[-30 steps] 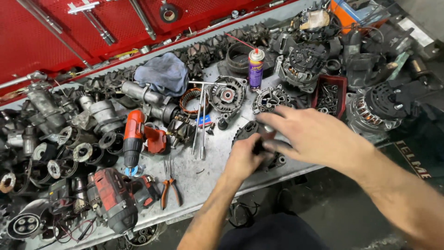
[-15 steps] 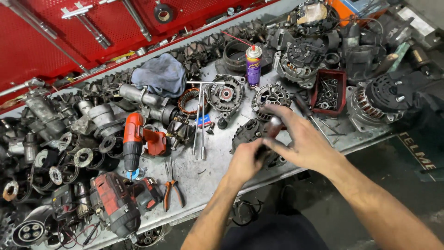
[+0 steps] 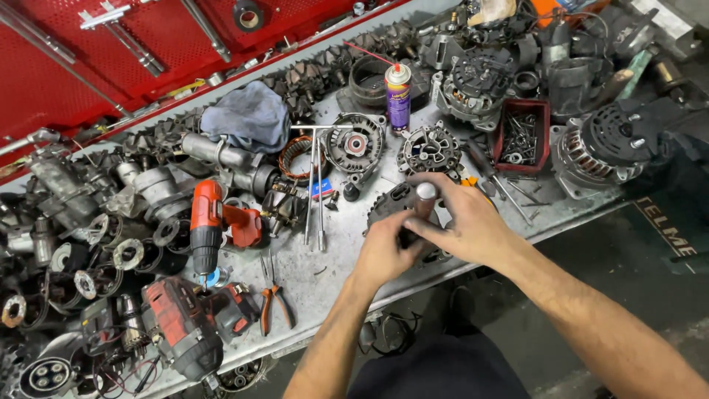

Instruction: The person disassembles a car alternator on a cluttered workbench. They use a screwdriver to remove screws, pliers to pull out pins, and a power drill to remove bolts, separating the alternator into its component parts.

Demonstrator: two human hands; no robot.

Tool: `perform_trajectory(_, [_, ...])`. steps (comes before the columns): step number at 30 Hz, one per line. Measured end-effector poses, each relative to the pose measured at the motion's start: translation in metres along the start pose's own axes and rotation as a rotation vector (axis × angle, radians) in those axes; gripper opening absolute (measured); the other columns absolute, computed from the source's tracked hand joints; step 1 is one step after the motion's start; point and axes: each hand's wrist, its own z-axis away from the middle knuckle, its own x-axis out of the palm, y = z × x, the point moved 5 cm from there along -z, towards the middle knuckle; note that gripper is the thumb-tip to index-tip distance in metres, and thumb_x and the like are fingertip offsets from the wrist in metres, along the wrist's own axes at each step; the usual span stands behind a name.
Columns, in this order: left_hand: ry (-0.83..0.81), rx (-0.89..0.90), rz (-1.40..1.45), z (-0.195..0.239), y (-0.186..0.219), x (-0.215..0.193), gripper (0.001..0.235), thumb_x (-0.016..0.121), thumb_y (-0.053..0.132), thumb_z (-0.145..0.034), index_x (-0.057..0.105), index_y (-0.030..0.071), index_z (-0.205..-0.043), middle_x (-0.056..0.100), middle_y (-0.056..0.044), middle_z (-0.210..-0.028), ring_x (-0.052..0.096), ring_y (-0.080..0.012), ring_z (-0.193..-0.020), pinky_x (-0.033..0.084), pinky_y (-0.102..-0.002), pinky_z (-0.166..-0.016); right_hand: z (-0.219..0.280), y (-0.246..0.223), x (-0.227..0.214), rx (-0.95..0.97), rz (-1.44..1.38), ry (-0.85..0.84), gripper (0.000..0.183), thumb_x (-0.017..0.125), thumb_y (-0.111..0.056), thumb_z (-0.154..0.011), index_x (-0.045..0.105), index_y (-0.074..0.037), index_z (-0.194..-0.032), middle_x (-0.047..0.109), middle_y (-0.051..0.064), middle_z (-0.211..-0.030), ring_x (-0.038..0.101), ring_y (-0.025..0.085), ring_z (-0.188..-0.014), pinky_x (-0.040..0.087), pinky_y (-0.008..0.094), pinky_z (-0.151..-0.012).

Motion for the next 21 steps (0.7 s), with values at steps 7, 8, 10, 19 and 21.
perform_trajectory(7, [-0.039,-0.185,-0.136,-0.003,0.004,0.001,0.040,0.084,0.020,-0.072,0.071,0.013,-0.110,0.076,-0.016,-0.093,0.072,-0.0384,-0.087,0.057,-0.046,-0.075,-0.002,0.007,0.004,-0.101,0.004,0.070,0.070,0.086,-0.030,-0.076,0.054,-0.005,-0.134,0.074,0.013,-0.106,0.075,0.028,-0.095,0.058,0.039,-0.084])
perform_trajectory(8, [-0.015,-0.036,-0.063,-0.005,0.017,-0.003,0.044,0.086,0.019,-0.067,0.069,0.009,-0.106,0.075,-0.016,-0.094,0.072,-0.0399,-0.084,0.058,-0.046,-0.071,-0.003,0.008,0.004,-0.086,0.010,0.084,0.072,0.086,-0.030,-0.074,0.055,-0.005,-0.134,0.074,0.013,-0.108,0.075,0.028,-0.096,0.058,0.039,-0.084])
perform_trajectory(10, [-0.079,0.041,0.023,-0.002,0.005,0.002,0.043,0.076,0.011,-0.073,0.069,0.009,-0.115,0.075,-0.017,-0.100,0.073,-0.0393,-0.091,0.058,-0.045,-0.077,-0.003,0.007,0.003,-0.072,-0.046,0.062,0.069,0.085,-0.029,-0.076,0.056,-0.006,-0.134,0.076,0.011,-0.105,0.077,0.026,-0.096,0.059,0.038,-0.087])
perform_trajectory(19, [-0.066,-0.166,-0.046,-0.013,-0.006,0.005,0.046,0.068,0.002,-0.080,0.065,0.008,-0.125,0.074,-0.019,-0.111,0.071,-0.0364,-0.109,0.057,-0.043,-0.090,-0.006,0.013,0.011,-0.053,-0.124,0.047,0.065,0.086,-0.024,-0.076,0.058,-0.006,-0.132,0.076,0.009,-0.108,0.076,0.020,-0.097,0.059,0.035,-0.087])
perform_trajectory(21, [-0.026,0.026,0.102,-0.013,0.006,-0.003,0.059,0.063,-0.006,-0.074,0.063,0.007,-0.131,0.072,-0.021,-0.115,0.070,-0.0367,-0.112,0.056,-0.042,-0.092,-0.003,0.017,0.008,-0.009,-0.100,0.065,0.063,0.085,-0.026,-0.078,0.059,-0.007,-0.132,0.077,0.008,-0.106,0.077,0.020,-0.098,0.060,0.034,-0.089])
